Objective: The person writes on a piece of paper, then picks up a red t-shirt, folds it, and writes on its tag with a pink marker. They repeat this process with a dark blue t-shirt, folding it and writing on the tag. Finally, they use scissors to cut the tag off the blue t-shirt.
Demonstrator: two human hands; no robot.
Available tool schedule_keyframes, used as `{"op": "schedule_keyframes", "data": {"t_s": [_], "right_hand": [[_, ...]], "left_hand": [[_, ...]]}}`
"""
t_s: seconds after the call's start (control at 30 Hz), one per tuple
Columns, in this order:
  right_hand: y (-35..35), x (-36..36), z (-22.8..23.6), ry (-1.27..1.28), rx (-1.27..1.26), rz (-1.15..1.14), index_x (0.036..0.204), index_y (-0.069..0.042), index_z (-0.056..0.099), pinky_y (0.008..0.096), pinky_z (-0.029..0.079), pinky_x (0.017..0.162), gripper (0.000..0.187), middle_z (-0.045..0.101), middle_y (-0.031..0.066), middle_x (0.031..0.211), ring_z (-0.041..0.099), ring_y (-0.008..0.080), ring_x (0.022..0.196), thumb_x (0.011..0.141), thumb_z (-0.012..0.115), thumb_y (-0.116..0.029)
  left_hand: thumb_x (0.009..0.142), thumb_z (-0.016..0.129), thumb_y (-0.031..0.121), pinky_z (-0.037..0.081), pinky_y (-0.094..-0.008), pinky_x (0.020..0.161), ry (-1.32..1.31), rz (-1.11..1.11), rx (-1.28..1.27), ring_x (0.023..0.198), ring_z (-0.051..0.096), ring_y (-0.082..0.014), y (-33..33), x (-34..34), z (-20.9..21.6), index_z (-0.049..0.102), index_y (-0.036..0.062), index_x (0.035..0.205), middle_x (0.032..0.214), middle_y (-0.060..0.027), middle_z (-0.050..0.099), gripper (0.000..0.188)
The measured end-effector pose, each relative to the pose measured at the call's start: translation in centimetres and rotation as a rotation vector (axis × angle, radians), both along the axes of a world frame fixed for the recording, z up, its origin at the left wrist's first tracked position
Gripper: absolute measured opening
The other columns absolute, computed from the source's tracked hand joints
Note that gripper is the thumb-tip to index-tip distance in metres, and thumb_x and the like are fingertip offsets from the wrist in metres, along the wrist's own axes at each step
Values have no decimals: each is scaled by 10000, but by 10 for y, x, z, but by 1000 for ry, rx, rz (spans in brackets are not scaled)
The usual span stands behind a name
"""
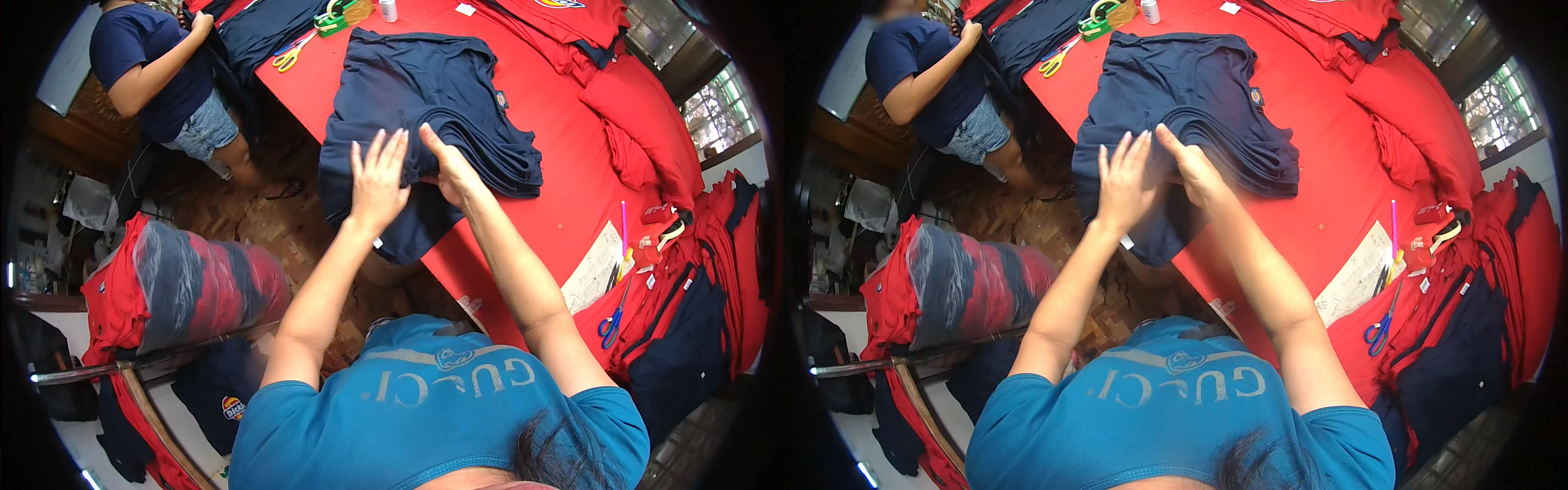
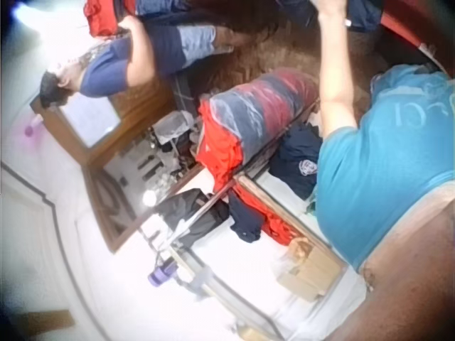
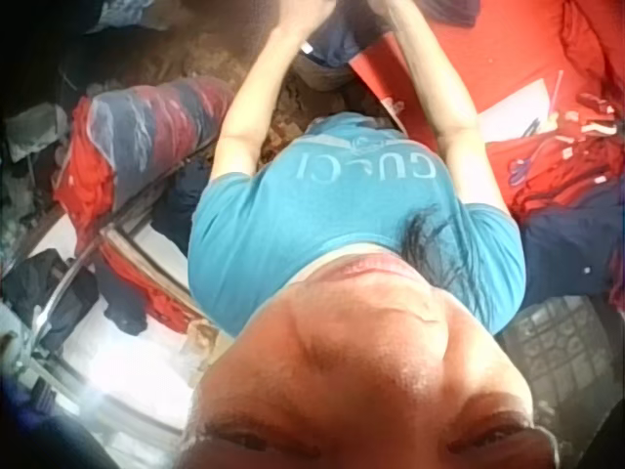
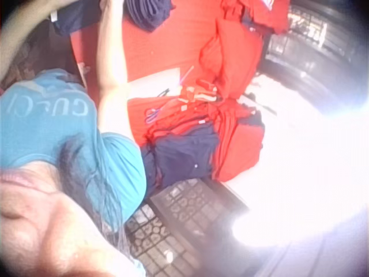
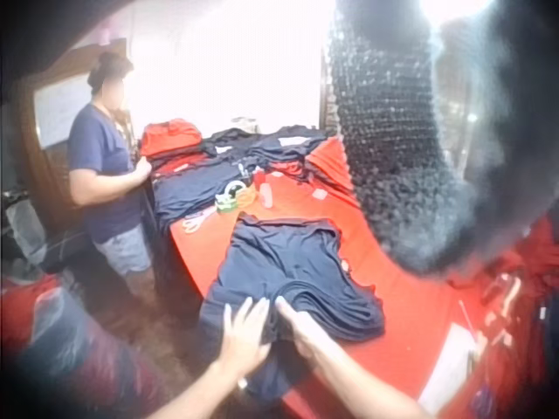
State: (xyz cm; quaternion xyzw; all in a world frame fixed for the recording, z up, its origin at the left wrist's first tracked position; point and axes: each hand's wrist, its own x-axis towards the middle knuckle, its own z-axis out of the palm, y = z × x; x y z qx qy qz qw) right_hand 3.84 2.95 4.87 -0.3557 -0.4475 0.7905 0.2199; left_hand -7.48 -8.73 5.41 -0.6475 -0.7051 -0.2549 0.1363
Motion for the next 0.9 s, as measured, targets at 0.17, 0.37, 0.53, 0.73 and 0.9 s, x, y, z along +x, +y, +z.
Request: {"op": "schedule_keyframes", "data": {"t_s": [0.17,0.37,0.53,0.73,0.9], "right_hand": [[7,-32,22,-32,80,-276,1061,115,642,340,486,854,529,663,188,1067,635,230,934,740,798,-275],[16,-80,108,248,431,-312,780,59,701,278,496,592,245,683,80,750,632,141,628,754,769,-174],[6,-88,202,357,811,-485,935,12,679,266,453,555,205,619,24,732,554,109,593,820,693,-157],[35,-51,252,821,674,-418,918,-22,662,273,488,610,179,628,27,757,596,135,642,821,694,-169],[55,-5,290,868,692,-377,953,-22,656,284,495,641,229,638,31,802,605,144,683,821,695,-206]], "left_hand": [[717,752,107,169,-544,1162,-93,-5,175,1445,259,-302,-5,9,-42,348,78,1462,1522,-120,345,848],[615,872,193,200,-529,1143,-394,470,360,1405,298,-376,-29,-33,-52,203,19,1501,1528,-193,288,1123],[640,875,290,341,-459,1032,-544,401,389,1222,508,-352,-37,-42,-5,191,3,1500,1313,-205,538,1136],[679,832,131,526,-374,818,-612,296,115,934,693,-307,-54,-71,14,598,-18,1134,1028,-197,698,533],[546,743,-58,499,-414,814,-208,330,386,937,625,-357,-84,-84,108,618,-17,1019,1027,-185,624,491]]}}
